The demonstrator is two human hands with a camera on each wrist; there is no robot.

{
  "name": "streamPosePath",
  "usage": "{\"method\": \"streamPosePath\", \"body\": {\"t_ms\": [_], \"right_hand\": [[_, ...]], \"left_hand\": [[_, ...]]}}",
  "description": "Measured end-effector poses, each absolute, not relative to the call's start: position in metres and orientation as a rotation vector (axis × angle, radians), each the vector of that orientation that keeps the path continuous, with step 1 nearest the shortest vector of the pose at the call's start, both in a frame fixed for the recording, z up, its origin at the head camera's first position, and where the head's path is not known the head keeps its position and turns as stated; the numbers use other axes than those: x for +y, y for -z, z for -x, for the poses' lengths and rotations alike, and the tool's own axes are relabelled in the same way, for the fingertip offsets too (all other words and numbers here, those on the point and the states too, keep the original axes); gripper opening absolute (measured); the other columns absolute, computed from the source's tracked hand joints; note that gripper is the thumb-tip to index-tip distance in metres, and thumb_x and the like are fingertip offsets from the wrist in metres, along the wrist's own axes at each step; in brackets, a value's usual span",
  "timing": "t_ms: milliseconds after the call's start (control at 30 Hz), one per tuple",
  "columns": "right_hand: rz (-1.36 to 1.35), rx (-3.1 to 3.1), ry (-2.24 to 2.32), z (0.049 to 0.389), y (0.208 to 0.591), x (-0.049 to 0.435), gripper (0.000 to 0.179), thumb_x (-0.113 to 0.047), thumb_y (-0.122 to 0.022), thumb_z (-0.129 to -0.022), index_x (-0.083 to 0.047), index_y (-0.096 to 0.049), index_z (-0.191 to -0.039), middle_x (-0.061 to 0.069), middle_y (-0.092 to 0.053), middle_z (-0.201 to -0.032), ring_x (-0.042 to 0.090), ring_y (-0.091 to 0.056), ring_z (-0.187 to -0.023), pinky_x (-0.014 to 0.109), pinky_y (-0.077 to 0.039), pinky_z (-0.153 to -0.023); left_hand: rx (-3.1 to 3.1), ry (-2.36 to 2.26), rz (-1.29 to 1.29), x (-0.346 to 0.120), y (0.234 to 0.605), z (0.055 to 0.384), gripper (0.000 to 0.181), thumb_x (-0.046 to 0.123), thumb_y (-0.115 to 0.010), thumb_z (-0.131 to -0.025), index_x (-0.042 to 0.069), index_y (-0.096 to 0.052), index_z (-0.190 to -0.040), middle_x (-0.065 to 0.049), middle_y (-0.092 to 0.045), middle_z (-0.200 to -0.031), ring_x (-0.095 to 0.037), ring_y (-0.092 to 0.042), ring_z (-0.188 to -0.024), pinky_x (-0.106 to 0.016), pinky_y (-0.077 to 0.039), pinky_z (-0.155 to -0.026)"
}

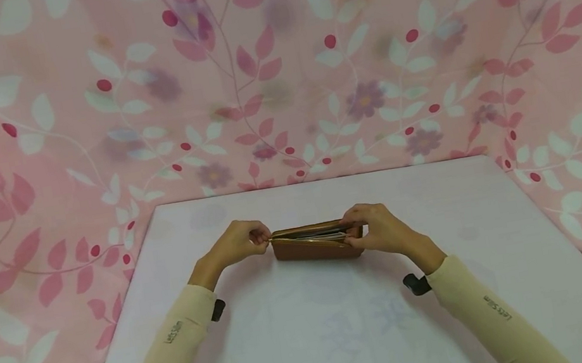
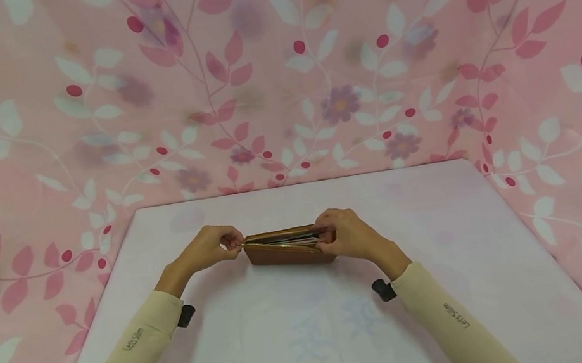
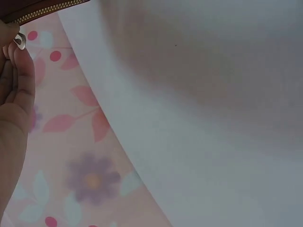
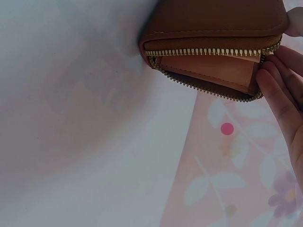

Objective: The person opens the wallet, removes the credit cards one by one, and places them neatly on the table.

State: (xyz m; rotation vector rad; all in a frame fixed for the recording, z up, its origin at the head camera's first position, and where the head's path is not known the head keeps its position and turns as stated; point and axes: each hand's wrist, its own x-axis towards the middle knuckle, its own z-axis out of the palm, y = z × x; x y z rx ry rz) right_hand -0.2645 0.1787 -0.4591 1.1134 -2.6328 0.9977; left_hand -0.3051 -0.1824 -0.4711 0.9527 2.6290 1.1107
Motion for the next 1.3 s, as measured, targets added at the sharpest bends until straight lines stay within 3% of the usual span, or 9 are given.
{"method": "streamPosePath", "body": {"t_ms": [200, 467, 600, 733, 867, 967, 1067, 1167, 1300], "right_hand": [[-1.115, -2.616, -0.974, 0.265, 0.458, 0.178, 0.033, -0.013, -0.081, -0.078, 0.000, -0.072, -0.107, 0.009, -0.067, -0.106, 0.026, -0.064, -0.083, 0.045, -0.053, -0.072], [-1.064, -2.689, -0.922, 0.266, 0.461, 0.178, 0.040, -0.021, -0.083, -0.077, -0.003, -0.072, -0.111, 0.006, -0.066, -0.110, 0.021, -0.063, -0.098, 0.042, -0.052, -0.086], [-1.016, -2.739, -0.953, 0.265, 0.463, 0.178, 0.050, -0.024, -0.084, -0.075, -0.003, -0.069, -0.118, 0.006, -0.062, -0.116, 0.023, -0.060, -0.106, 0.045, -0.050, -0.090], [-0.972, -2.802, -0.991, 0.263, 0.465, 0.177, 0.068, -0.028, -0.086, -0.072, -0.004, -0.060, -0.130, 0.005, -0.054, -0.124, 0.023, -0.054, -0.115, 0.045, -0.047, -0.096], [-0.992, -2.802, -0.998, 0.261, 0.467, 0.176, 0.077, -0.027, -0.087, -0.070, -0.003, -0.055, -0.136, 0.005, -0.050, -0.127, 0.022, -0.051, -0.118, 0.044, -0.045, -0.099], [-1.014, -2.784, -1.013, 0.261, 0.468, 0.177, 0.077, -0.024, -0.087, -0.070, -0.002, -0.054, -0.136, 0.007, -0.051, -0.126, 0.023, -0.051, -0.118, 0.045, -0.044, -0.100], [-1.011, -2.789, -0.999, 0.261, 0.469, 0.178, 0.078, -0.024, -0.087, -0.070, -0.002, -0.053, -0.137, 0.007, -0.050, -0.127, 0.022, -0.050, -0.119, 0.045, -0.043, -0.100], [-1.005, -2.795, -0.970, 0.261, 0.470, 0.179, 0.079, -0.025, -0.087, -0.070, -0.001, -0.052, -0.137, 0.006, -0.050, -0.128, 0.023, -0.049, -0.121, 0.047, -0.043, -0.100], [-1.004, -2.794, -0.974, 0.261, 0.471, 0.179, 0.080, -0.027, -0.087, -0.070, 0.000, -0.052, -0.137, 0.007, -0.049, -0.130, 0.024, -0.048, -0.122, 0.048, -0.043, -0.100]], "left_hand": [[2.651, -1.093, -0.950, -0.184, 0.481, 0.305, 0.019, 0.000, -0.072, -0.077, 0.007, -0.070, -0.094, 0.004, -0.064, -0.079, -0.012, -0.060, -0.073, -0.026, -0.053, -0.067], [2.674, -0.961, -0.998, -0.183, 0.499, 0.307, 0.019, -0.004, -0.073, -0.077, -0.001, -0.071, -0.096, 0.001, -0.066, -0.080, -0.009, -0.060, -0.072, -0.024, -0.053, -0.065], [2.708, -0.852, -1.007, -0.181, 0.510, 0.311, 0.012, -0.004, -0.072, -0.078, 0.005, -0.070, -0.086, 0.004, -0.061, -0.074, -0.008, -0.054, -0.068, -0.024, -0.049, -0.061], [2.732, -0.703, -1.007, -0.176, 0.518, 0.312, 0.018, -0.005, -0.073, -0.077, 0.012, -0.066, -0.077, 0.007, -0.054, -0.068, -0.009, -0.047, -0.065, -0.024, -0.043, -0.059], [2.753, -0.725, -0.926, -0.177, 0.510, 0.309, 0.012, -0.001, -0.075, -0.079, 0.008, -0.070, -0.085, 0.005, -0.060, -0.075, -0.010, -0.054, -0.071, -0.026, -0.047, -0.065], [2.806, -0.936, -0.873, -0.178, 0.496, 0.306, 0.011, 0.000, -0.072, -0.083, 0.002, -0.070, -0.093, 0.001, -0.063, -0.082, -0.012, -0.058, -0.076, -0.029, -0.052, -0.070], [2.799, -1.206, -0.927, -0.174, 0.483, 0.303, 0.012, 0.002, -0.072, -0.084, 0.003, -0.068, -0.096, -0.001, -0.063, -0.087, -0.015, -0.061, -0.079, -0.031, -0.054, -0.074], [2.683, -1.303, -1.069, -0.166, 0.474, 0.300, 0.024, 0.011, -0.077, -0.083, 0.007, -0.067, -0.105, -0.004, -0.064, -0.098, -0.018, -0.063, -0.089, -0.035, -0.054, -0.083], [2.613, -1.155, -1.212, -0.159, 0.472, 0.298, 0.055, 0.026, -0.085, -0.076, 0.009, -0.061, -0.122, -0.007, -0.060, -0.113, -0.022, -0.060, -0.099, -0.042, -0.050, -0.090]]}}
